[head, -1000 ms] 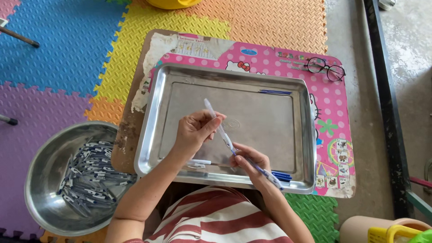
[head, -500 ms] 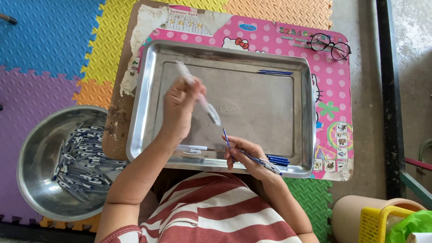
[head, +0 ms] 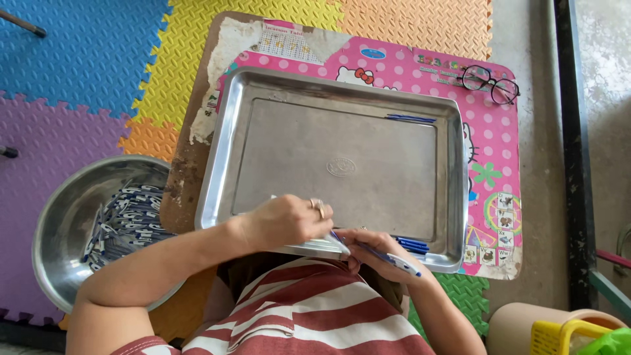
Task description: The person sits on the floor and assembles pens by inserting blue ink cartridges into white pen barrels. They pick up barrels from a metal bowl, insert the cartridges, and place the assembled pens onto a metal tray.
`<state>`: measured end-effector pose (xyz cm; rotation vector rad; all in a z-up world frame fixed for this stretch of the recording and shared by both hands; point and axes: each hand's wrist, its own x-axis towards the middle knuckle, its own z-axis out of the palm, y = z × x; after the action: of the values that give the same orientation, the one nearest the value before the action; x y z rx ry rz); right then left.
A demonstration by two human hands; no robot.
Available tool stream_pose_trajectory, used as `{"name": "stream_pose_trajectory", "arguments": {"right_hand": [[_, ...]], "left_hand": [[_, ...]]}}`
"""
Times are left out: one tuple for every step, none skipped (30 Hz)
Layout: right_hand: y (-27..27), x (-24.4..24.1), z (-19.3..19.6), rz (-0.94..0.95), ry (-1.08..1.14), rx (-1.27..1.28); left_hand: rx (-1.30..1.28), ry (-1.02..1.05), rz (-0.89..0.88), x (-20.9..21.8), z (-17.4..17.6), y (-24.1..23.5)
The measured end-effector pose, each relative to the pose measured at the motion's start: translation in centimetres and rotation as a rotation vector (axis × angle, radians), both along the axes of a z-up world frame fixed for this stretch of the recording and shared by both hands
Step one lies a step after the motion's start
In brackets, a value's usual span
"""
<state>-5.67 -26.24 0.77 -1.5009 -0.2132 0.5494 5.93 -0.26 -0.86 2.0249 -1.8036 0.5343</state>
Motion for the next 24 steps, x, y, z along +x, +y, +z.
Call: {"name": "stream_pose_trajectory", "arguments": {"right_hand": [[-0.7, 0.1, 0.1, 0.003, -0.004, -0.003], [-1.4, 0.2, 0.2, -0.027, -0.039, -0.116], [-2.0, 0.2, 0.2, -0.058, -0.072, -0.228], [-3.0, -0.1, 0.3, -0.057, -0.074, -0.229], [-3.9, 0.0, 0.4, -0.150, -0.087, -0.314], [-4.8, 0.1, 0.5, -0.244, -0.101, -0.398], [-5.8, 0.7, -0.1, -0.245, -0.106, -0.398], [-6.7, 1.2, -0.7, -0.305, -0.244, -0.496], [-7.7, 1.3, -1.3, -0.365, -0.375, -0.597], [-8.5, 2.0, -1.6, -0.367, -0.373, -0.602], [-9.3, 2.6, -1.8, -0.389, -0.485, -0.669], [-10.1, 3.1, -2.0, -0.410, -0.597, -0.735], [-10.6, 4.3, -2.0, -0.410, -0.597, -0.738], [-11.1, 5.5, -1.9, -0.414, -0.638, -0.782], [-12.0, 6.8, -1.6, -0.423, -0.685, -0.831], [-12.7, 9.2, -1.4, -0.427, -0.692, -0.839], [-13.4, 11.0, -1.3, -0.427, -0.749, -0.900], [-14.3, 12.9, -1.2, -0.425, -0.806, -0.962], [-15.1, 15.0, -2.2, -0.431, -0.802, -0.966], [-15.8, 17.1, -3.1, -0.437, -0.879, -1.121], [-16.3, 19.4, -4.1, -0.440, -0.958, -1.273], [-16.6, 20.6, -4.8, -0.446, -0.956, -1.272], [-16.9, 22.1, -5.5, -0.432, -0.959, -1.316], [-17.2, 23.5, -6.2, -0.418, -0.962, -1.360]], "left_hand": [[-0.003, -0.004, 0.003, 2.6, 1.2, 0.6], [0.077, 0.224, 0.185, 5.2, 2.4, 1.2], [0.159, 0.453, 0.365, 7.8, 3.6, 1.8], [0.157, 0.452, 0.366, 12.5, 0.8, 3.2], [0.058, 0.435, 0.510, 17.0, -1.9, 4.5], [-0.044, 0.415, 0.650, 21.3, -4.5, 5.3], [-0.047, 0.409, 0.650, 23.4, -6.0, 5.7], [0.008, 0.382, 0.759, 25.6, -7.6, 6.0], [0.064, 0.362, 0.864, 27.3, -9.5, 6.2], [0.062, 0.365, 0.860, 27.9, -10.2, 6.2], [0.098, 0.378, 0.905, 28.4, -10.9, 6.4], [0.133, 0.391, 0.949, 28.9, -11.6, 6.5], [0.131, 0.392, 0.948, 28.4, -11.4, 6.9], [0.124, 0.423, 0.951, 27.9, -11.1, 7.2], [0.109, 0.451, 0.950, 27.8, -10.6, 7.1], [0.100, 0.448, 0.944, 26.7, -8.3, 7.3], [0.012, 0.479, 0.905, 25.4, -6.3, 7.2], [-0.074, 0.510, 0.864, 24.2, -4.4, 7.1], [-0.072, 0.511, 0.856, 23.0, -3.6, 6.8], [-0.188, 0.557, 0.804, 21.9, -2.8, 6.6], [-0.302, 0.599, 0.752, 20.8, -1.9, 6.7], [-0.299, 0.596, 0.748, 19.1, -1.3, 6.8], [-0.377, 0.615, 0.695, 17.4, -0.8, 6.9], [-0.455, 0.633, 0.640, 15.7, -0.2, 7.1]]}}
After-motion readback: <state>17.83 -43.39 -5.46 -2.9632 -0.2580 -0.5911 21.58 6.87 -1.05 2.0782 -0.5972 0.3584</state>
